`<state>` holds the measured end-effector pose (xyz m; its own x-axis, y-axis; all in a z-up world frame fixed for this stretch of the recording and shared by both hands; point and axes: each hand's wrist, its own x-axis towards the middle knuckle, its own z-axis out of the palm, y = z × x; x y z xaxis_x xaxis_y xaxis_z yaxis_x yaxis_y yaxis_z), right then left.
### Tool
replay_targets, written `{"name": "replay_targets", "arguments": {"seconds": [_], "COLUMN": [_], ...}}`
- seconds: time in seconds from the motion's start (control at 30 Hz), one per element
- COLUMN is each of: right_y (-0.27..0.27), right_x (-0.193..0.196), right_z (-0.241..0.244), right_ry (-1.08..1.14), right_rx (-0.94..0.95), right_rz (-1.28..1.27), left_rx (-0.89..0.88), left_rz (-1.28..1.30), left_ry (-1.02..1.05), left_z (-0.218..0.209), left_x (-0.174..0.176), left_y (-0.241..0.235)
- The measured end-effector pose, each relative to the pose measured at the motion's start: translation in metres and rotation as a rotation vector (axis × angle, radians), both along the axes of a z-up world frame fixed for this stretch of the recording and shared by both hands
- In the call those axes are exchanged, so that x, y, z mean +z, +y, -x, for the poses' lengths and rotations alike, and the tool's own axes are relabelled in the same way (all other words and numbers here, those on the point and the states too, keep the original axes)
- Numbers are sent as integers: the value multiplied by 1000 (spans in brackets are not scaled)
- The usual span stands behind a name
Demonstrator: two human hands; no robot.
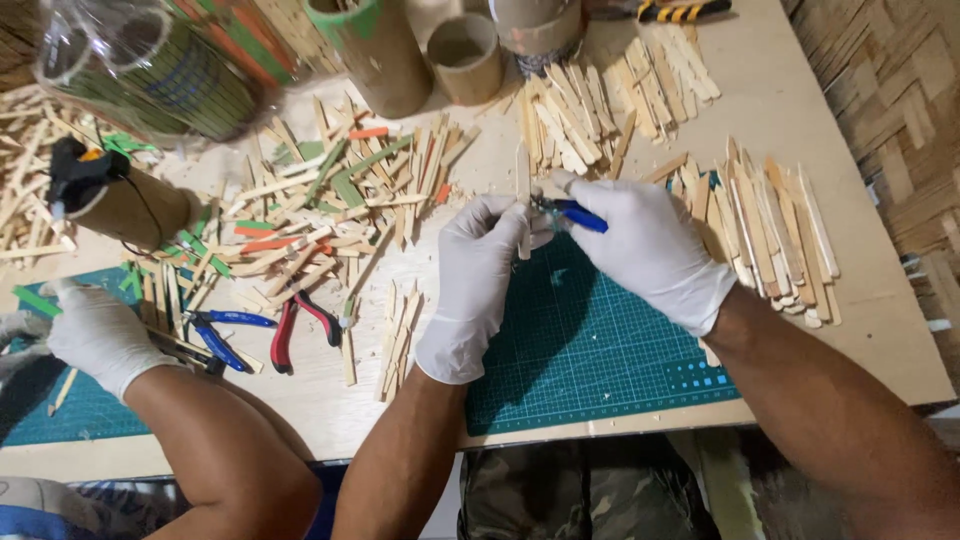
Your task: Trimming and shaping small wooden sticks using pliers on a workshop table
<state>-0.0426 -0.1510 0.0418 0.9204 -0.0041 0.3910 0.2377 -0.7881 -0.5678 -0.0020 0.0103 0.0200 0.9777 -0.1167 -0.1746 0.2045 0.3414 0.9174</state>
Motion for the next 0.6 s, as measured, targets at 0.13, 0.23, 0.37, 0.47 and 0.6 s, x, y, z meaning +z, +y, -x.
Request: {"name": "replay_targets", "arguments": {"seconds": [0.13,0.23,0.37,0.47,0.6], "right_y": [-8,-9,0,-1,-5], "right_x": [-8,0,31,43,20], "right_z": [-3,-1,5,9,4], "right_ry": [79,119,324,528,438], "right_rx": [17,29,-18,-49,-130], "right_rz": [3,-1,101,42,-319], "left_rx": [-6,-39,-45,-25,-122], "left_rz": [-11,-102,-73,-41,193], "left_ry": [-4,-67,-69,-31,74], "left_z": [-4,-10,-8,-8,-4], "left_x": [-7,-18,-30,-24,-1], "left_y": [3,4,-1,2,10]}}
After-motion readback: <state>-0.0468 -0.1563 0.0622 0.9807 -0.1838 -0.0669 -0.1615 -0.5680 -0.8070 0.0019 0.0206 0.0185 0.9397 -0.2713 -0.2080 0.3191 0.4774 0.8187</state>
